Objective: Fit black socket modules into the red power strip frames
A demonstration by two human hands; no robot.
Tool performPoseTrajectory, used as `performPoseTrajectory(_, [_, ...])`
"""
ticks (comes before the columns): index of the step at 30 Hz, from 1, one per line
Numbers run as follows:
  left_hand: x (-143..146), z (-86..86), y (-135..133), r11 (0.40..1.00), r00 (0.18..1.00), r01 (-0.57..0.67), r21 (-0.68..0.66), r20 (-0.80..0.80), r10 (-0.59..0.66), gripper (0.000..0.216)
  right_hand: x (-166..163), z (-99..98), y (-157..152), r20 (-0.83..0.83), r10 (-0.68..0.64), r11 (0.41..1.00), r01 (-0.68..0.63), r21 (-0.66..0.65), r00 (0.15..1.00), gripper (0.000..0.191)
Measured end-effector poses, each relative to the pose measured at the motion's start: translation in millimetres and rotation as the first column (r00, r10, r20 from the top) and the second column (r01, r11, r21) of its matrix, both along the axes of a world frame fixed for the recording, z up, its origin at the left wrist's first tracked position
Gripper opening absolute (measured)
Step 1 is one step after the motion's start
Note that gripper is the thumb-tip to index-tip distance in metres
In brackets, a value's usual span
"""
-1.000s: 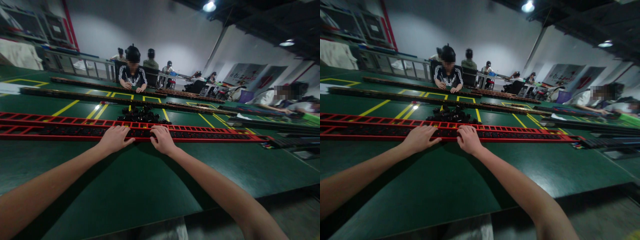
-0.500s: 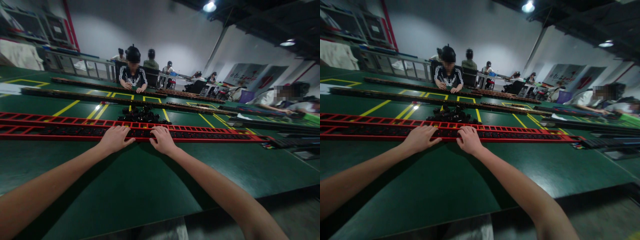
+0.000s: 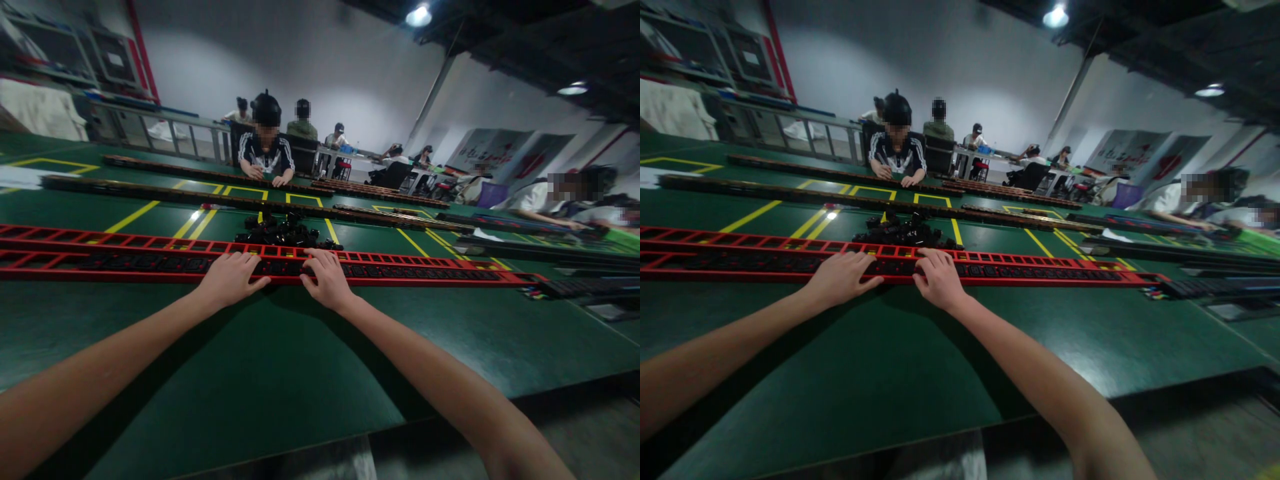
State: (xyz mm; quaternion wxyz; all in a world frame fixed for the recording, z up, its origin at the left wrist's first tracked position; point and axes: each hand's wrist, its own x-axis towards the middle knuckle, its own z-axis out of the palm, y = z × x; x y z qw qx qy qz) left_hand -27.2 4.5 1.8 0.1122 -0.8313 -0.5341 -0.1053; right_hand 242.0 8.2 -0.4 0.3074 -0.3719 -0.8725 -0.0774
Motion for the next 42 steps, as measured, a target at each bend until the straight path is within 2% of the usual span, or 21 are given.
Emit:
performPoseTrajectory(14, [-0.8, -0.8, 1.3, 1.0, 1.0, 0.007, -0.006, 0.002, -0.007, 0.062, -0.7, -1.0, 2.5, 0.046, 0.027, 1.0, -0.027, 0.005, 0.999, 0.014])
performPoseTrajectory(18, [-0.9, -0.5, 0.9, 1.0, 1.0, 0.005, -0.004, -0.016, -0.005, 0.062, -0.4, -1.6, 1.6, 0.08, 0.026, 0.999, -0.022, -0.042, 0.996, 0.004])
performPoseTrajectory(21, [-1.2, -0.6, 0.7, 1.0, 1.0, 0.005, -0.001, -0.021, -0.005, 0.061, 0.2, -1.7, 1.0, 0.111, 0.044, 0.997, -0.037, -0.064, 0.993, 0.021])
performPoseTrajectory(25, [-0.4, 0.1, -0.1, 1.0, 1.0, 0.012, 0.007, -0.021, -0.012, 0.061, 0.2, -2.0, 2.6, 0.176, 0.14, 0.987, -0.124, -0.101, 0.974, 0.044])
performPoseTrajectory(35, [-0.2, 0.0, -0.8, 1.0, 0.999, 0.001, 0.022, -0.039, 0.0, 0.061, -2.3, -6.7, 7.2, 0.175, 0.165, 0.986, -0.156, -0.064, 0.971, 0.04])
performPoseTrajectory(39, [-0.8, -1.4, 0.6, 1.0, 0.999, 0.004, 0.024, -0.035, -0.004, 0.058, 0.1, -4.6, 3.7, 0.083, 0.143, 0.99, -0.141, -0.03, 0.986, 0.046])
performPoseTrajectory(42, [-0.6, -1.3, 0.7, 1.0, 1.0, 0.007, 0.02, -0.013, -0.007, 0.057, 1.1, -3.3, 1.8, 0.038, 0.105, 0.995, -0.104, -0.005, 0.994, 0.044])
